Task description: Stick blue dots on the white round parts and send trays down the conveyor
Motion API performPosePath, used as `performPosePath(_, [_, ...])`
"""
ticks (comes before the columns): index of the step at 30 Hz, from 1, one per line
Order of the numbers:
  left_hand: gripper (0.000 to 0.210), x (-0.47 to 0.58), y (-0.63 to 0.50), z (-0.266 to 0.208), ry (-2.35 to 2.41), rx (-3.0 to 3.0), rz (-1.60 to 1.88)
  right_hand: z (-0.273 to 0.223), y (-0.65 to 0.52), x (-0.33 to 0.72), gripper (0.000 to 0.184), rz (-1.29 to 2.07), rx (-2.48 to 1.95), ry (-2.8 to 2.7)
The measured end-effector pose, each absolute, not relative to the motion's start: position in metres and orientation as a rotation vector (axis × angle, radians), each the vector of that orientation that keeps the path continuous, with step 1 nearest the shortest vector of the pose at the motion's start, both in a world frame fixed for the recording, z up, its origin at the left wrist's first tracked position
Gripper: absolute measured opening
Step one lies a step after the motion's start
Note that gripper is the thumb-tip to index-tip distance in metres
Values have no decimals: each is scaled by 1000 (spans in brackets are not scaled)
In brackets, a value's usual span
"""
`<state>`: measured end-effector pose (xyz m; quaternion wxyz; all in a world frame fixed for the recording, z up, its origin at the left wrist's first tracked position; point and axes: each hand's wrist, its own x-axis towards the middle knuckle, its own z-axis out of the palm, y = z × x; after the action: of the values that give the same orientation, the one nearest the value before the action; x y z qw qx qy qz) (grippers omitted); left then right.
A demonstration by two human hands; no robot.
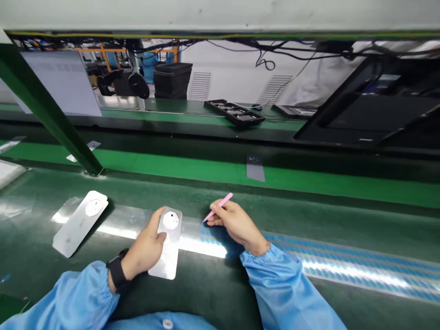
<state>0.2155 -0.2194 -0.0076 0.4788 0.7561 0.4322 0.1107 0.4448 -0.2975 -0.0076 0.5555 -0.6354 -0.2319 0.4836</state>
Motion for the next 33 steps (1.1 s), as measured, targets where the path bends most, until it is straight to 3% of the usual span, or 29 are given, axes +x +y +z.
performPosePath(9, [42, 209, -224, 14, 1071, 2480, -220, -10, -308, 461, 40, 1243, -1475, -572])
performPosePath(12, [30, 216, -214, 10, 920, 2627, -94, -9, -309, 463, 40, 1256, -1430, -587])
performPosePath(17, [41, 226, -198, -12, 639, 2678, 105, -14, -310, 460, 37, 1147, -1573, -692])
performPosePath(25, [34, 224, -198, -23, 520, 2619, 131, -22, -308, 456, 43, 1135, -1689, -631])
performPosePath(33, [40, 225, -198, -19, 476, 2585, 91, -23, -309, 456, 39, 1099, -1746, -680])
